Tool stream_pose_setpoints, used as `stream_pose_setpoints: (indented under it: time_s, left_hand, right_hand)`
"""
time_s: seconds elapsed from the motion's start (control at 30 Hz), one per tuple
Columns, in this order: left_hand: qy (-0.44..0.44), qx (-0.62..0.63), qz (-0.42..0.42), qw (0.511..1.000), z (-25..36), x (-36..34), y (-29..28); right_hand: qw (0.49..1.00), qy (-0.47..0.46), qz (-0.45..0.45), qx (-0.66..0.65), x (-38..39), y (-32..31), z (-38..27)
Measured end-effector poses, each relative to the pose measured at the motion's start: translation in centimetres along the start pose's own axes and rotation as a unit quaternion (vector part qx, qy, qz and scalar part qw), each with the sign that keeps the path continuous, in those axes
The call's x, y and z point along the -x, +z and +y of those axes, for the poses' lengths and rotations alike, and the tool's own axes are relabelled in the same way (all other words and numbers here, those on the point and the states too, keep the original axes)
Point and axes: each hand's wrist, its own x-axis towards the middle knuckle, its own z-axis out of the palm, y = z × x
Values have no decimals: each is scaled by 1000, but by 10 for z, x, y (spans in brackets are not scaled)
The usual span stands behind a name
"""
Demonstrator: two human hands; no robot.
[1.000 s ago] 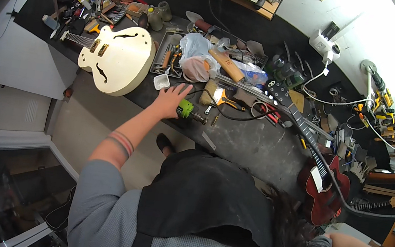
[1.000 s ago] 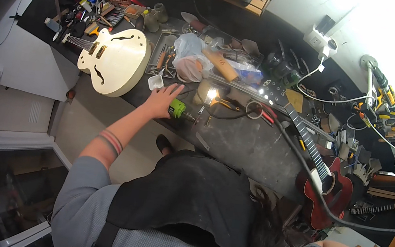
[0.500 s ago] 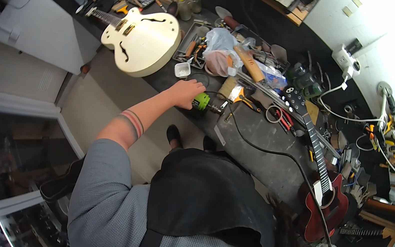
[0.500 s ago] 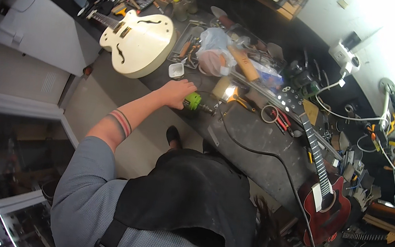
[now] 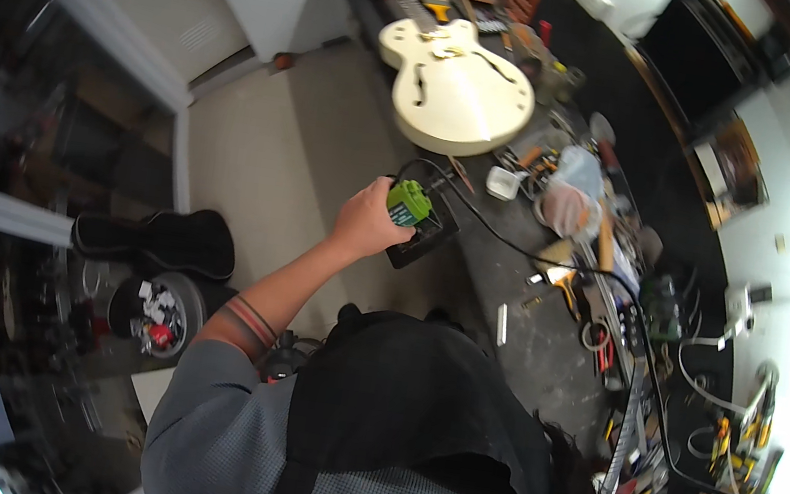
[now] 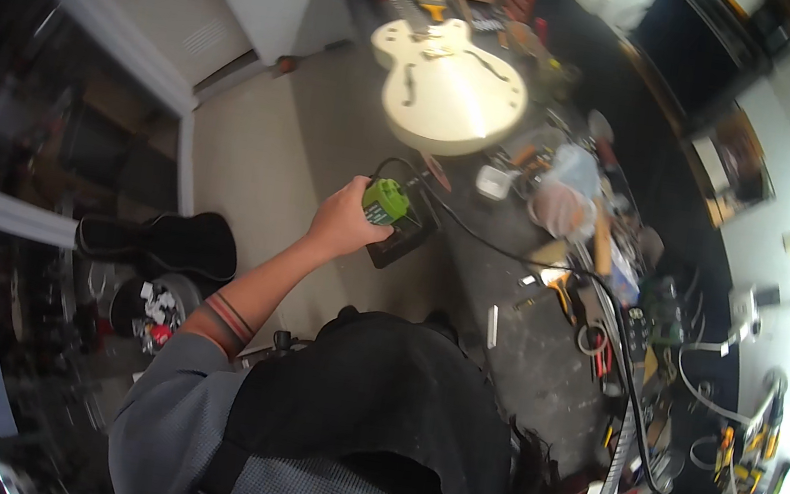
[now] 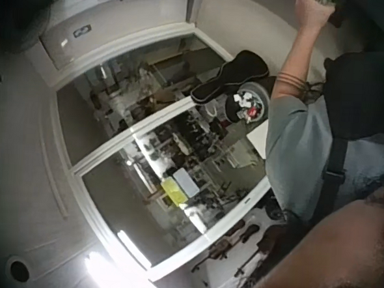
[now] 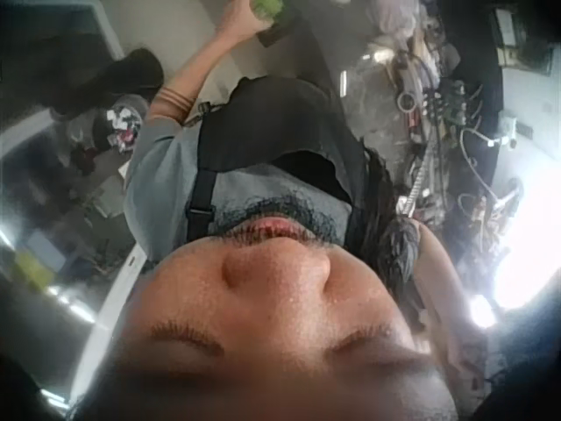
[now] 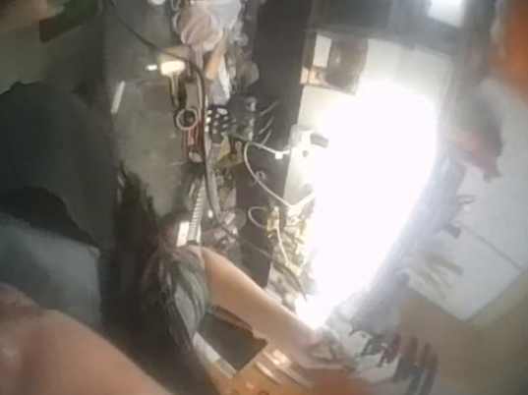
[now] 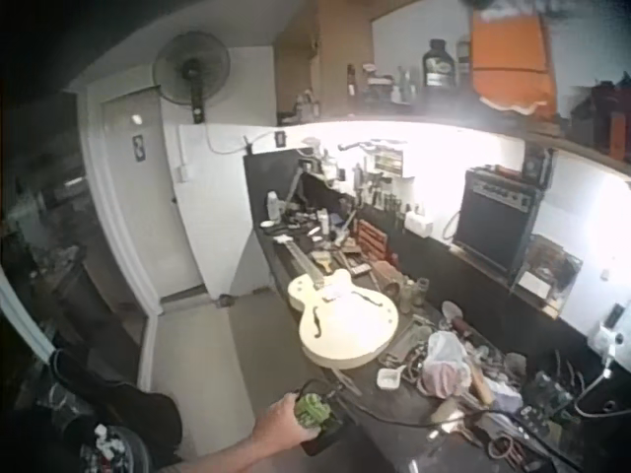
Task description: The person files the fretboard of a red acoustic guitar using a metal file and a white paper guide. They then use a brush to clean the fretboard and headstock, and briefly handle a power drill before returning to the guitar.
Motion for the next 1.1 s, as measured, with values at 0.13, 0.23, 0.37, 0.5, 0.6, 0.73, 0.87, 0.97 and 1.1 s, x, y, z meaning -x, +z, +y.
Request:
stream_pose_setpoints:
  time_s: [0.13, 0.23, 0.37, 0.5, 0.6, 0.73, 0.87, 0.97, 1.1]
  left_hand:
    - [-123, 77, 86, 986, -76, 51, -72]
    - [-170, 129, 149, 966, -117, 95, -136]
    - [-212, 175, 209, 938, -158, 155, -215]
    - [-204, 285, 280, 894, -211, 207, -248]
    - [-219, 432, 298, 823, -188, 233, -281]
    - [-238, 456, 382, 768, -183, 263, -284]
    - [-258, 411, 490, 725, -176, 264, -284]
    - [-301, 385, 569, 661, -175, 274, -283]
    - [-329, 375, 674, 545, -164, 271, -289]
  right_hand:
    - [992, 45, -120, -15, 19, 84, -24]
    - [963, 98, -246, -52, 44, 159, -51]
    - [856, 183, -465, -132, 101, 285, -99]
    - [714, 241, -626, -203, 242, 427, -106]
    - [751, -81, -642, -133, 366, 483, -199]
    - [336, -11, -788, -515, 423, 487, -375]
    - [147, 65, -859, -487, 437, 525, -421]
    - [135, 27, -857, -496, 413, 556, -435]
    - [-28, -125, -844, -521, 377, 567, -461]
